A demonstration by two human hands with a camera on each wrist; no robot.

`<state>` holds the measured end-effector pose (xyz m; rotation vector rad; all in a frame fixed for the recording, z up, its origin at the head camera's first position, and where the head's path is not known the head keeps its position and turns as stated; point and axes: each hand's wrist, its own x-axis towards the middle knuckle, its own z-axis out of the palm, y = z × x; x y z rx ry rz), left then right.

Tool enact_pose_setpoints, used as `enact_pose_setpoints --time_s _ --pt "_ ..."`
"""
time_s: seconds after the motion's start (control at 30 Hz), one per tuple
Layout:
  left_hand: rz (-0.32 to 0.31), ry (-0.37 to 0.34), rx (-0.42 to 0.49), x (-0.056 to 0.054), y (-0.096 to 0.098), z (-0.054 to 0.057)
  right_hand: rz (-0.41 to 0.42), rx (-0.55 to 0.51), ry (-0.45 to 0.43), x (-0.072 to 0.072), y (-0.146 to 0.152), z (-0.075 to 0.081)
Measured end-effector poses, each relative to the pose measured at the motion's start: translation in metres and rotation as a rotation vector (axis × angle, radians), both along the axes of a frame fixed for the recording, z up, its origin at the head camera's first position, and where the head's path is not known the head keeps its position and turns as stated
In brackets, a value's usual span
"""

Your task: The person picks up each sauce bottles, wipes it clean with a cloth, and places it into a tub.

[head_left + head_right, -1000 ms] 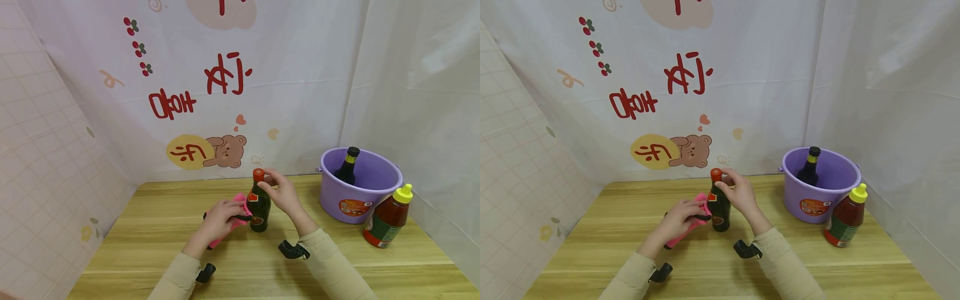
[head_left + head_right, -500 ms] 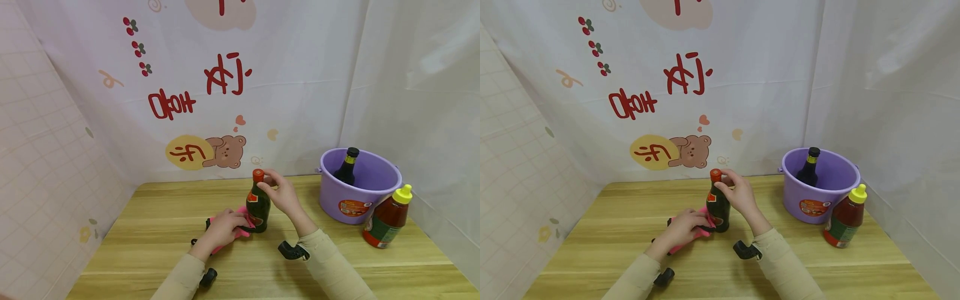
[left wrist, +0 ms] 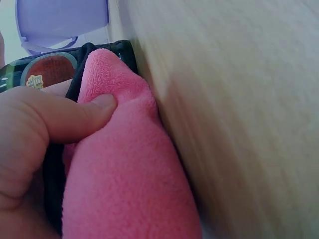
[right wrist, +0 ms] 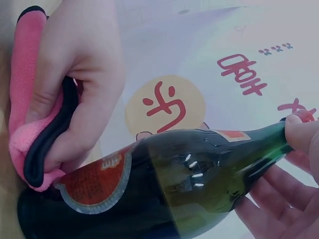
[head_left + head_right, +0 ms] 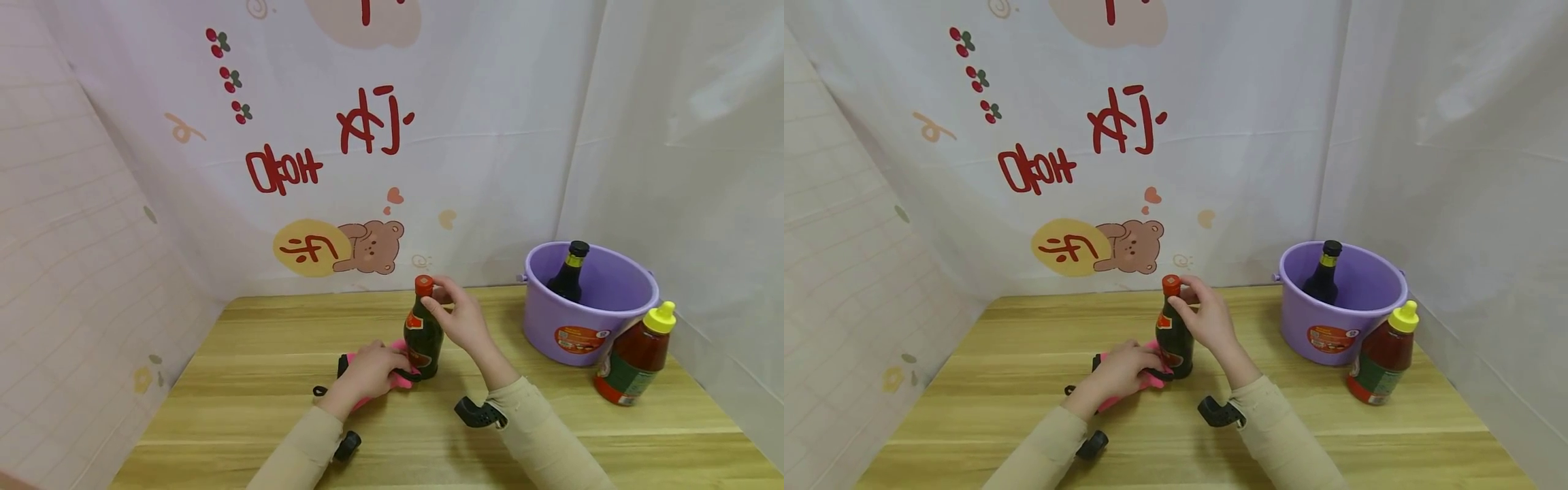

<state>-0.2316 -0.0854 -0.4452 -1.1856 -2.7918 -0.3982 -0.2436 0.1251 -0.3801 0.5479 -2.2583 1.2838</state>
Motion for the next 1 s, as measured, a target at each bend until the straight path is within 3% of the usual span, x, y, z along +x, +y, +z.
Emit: enact_pose_setpoints --time_s 0.13,0.23,0.43,0.63,0.83,1.0 --pt "-0.016 0.016 0.016 0.001 -0.002 -0.002 0.012 -0.003 -0.046 0.002 -0.001 0.002" --pt "-0.032 0.044 0.04 0.001 -0.006 -0.003 -0.026 0.017 -0.05 0.004 -0.004 0.004" --pt "-0.031 0.106 0.087 0.003 -0.016 0.001 -0.149 0.104 0.022 0.007 -0.011 0.008" --pt "0.007 0.141 0.119 0.003 -0.026 0.014 -0.211 0.17 0.074 0.007 -0.013 0.009" --pt "0.081 0.123 0.159 0.002 -0.034 0.026 -0.166 0.145 0.075 0.005 -0.012 0.009" --pt "0.137 0.118 0.237 0.003 -0.037 0.037 -0.059 0.086 0.03 0.001 -0.007 0.008"
